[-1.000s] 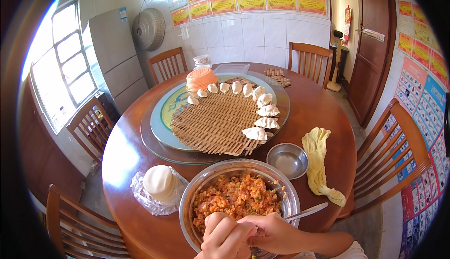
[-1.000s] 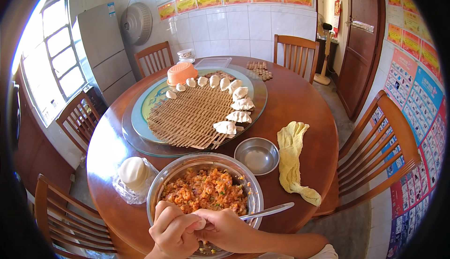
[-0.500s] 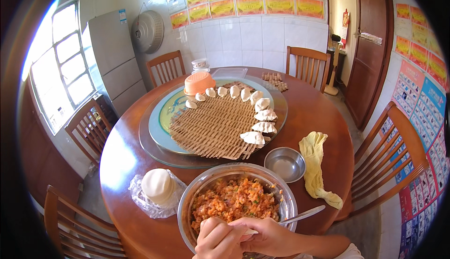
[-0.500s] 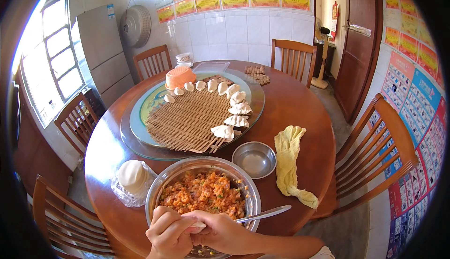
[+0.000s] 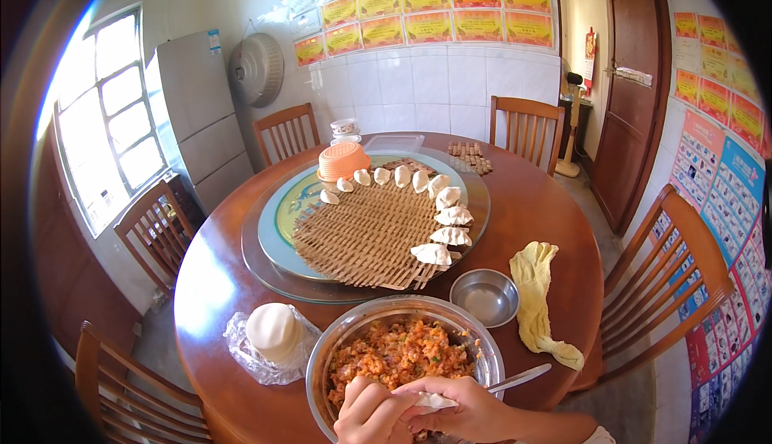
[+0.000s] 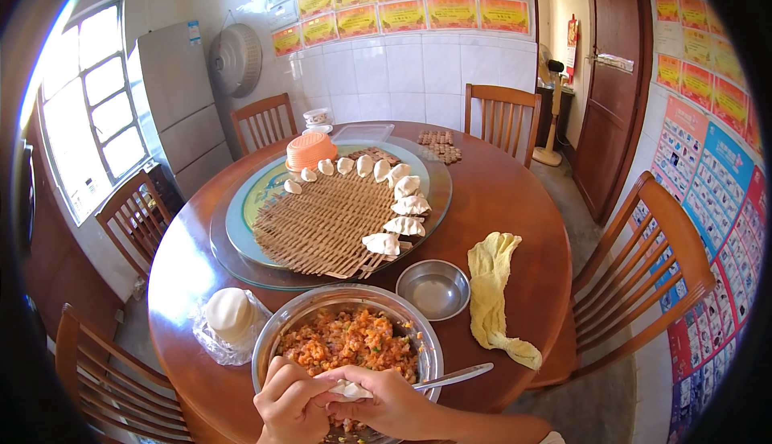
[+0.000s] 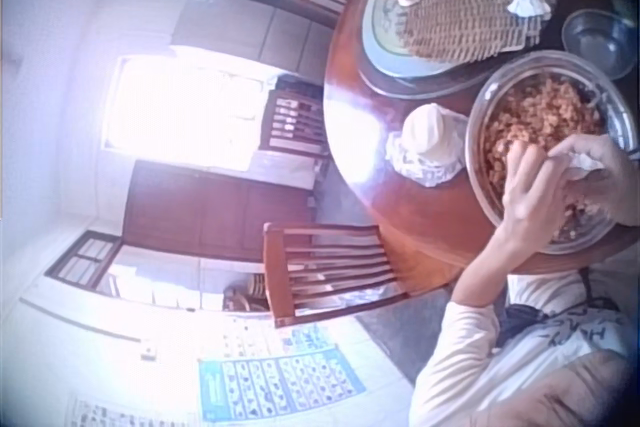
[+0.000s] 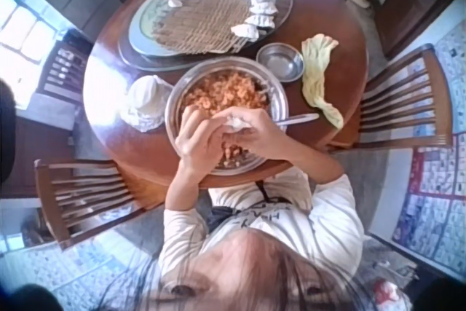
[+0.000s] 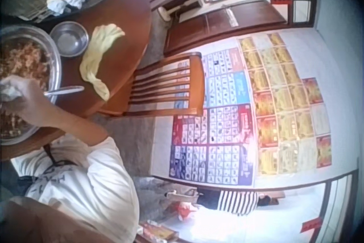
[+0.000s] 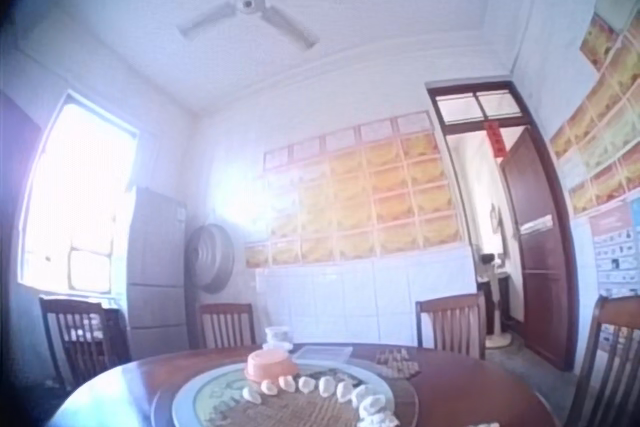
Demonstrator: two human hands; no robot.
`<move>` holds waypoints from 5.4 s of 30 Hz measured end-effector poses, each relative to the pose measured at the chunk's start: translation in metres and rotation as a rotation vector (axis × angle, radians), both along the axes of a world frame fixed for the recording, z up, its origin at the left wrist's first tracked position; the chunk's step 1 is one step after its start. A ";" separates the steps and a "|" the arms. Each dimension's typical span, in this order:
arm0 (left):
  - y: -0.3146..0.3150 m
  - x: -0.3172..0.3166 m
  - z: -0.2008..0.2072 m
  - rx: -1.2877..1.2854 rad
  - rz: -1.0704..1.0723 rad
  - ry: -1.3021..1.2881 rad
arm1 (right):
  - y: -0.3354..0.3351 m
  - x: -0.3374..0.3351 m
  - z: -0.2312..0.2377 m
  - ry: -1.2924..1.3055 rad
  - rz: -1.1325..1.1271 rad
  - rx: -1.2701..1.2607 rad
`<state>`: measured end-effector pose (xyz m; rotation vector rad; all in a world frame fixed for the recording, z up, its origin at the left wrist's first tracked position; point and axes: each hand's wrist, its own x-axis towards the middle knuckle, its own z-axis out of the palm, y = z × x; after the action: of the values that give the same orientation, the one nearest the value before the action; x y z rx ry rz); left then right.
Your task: The person fills round dumpling wrappers with a mixed meat and vegetable filling using a spoon, then folds and pleats the edges to seal each dumpling. Completed dumplings are placed on a bamboo mat on the table.
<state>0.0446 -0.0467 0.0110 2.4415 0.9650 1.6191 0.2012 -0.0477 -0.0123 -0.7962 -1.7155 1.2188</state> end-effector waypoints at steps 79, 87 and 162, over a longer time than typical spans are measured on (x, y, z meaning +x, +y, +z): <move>0.008 0.008 0.021 -0.323 -0.374 0.427 | 0.009 0.057 0.035 -0.082 0.579 -0.556; 0.015 0.017 0.045 -0.211 -0.398 0.641 | 0.014 0.048 0.032 -0.215 0.664 -0.567; 0.063 -0.039 0.002 -0.033 0.047 0.015 | 0.098 0.108 0.012 0.523 -0.242 -0.295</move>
<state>0.0058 0.0164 0.0130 2.4301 1.0500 1.5879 0.3091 0.0503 -0.0002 -0.7459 -1.0044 1.3781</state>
